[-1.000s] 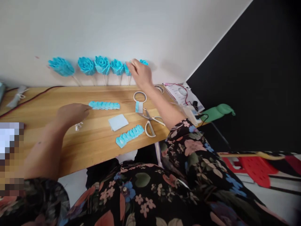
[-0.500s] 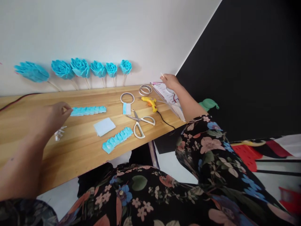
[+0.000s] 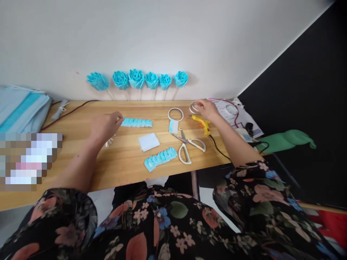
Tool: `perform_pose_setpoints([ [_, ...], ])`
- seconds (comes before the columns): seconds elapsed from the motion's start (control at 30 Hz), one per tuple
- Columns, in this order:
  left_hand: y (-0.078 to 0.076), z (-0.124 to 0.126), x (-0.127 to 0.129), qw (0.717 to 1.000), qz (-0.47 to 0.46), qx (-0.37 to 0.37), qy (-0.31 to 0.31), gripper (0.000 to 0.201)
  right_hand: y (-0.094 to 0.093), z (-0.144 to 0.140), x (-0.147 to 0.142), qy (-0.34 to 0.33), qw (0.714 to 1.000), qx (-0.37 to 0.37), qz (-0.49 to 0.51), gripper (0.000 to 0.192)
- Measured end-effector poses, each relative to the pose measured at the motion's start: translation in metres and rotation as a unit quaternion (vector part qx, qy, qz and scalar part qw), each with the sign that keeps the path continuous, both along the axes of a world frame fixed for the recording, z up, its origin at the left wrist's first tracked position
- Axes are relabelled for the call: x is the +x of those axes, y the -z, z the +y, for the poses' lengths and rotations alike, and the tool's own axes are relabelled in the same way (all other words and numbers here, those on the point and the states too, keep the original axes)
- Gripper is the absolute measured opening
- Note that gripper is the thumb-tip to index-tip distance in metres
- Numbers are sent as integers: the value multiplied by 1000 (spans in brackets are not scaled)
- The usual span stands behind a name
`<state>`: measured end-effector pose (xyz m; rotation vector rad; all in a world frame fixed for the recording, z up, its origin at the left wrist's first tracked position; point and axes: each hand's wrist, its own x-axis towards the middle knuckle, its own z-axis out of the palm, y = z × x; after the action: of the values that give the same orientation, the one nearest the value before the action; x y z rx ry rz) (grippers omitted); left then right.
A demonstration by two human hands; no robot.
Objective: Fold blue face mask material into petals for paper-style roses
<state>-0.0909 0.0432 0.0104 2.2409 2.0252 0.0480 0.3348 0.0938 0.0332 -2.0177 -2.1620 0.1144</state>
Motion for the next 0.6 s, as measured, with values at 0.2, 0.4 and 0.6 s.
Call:
perform_pose_setpoints([
  [0.2,-3,-6,9,999,0,37,-15,43,19,-11,-94,-216,966,-29,137,34],
  [0.4,1,-9,18,999,3,36,9,39,24,-2,-114,-234,963,-42,126,35],
  [0.6,-4,-13,23,999,-2,29,18,39,25,1,-59,-143,988,-25,41,29],
])
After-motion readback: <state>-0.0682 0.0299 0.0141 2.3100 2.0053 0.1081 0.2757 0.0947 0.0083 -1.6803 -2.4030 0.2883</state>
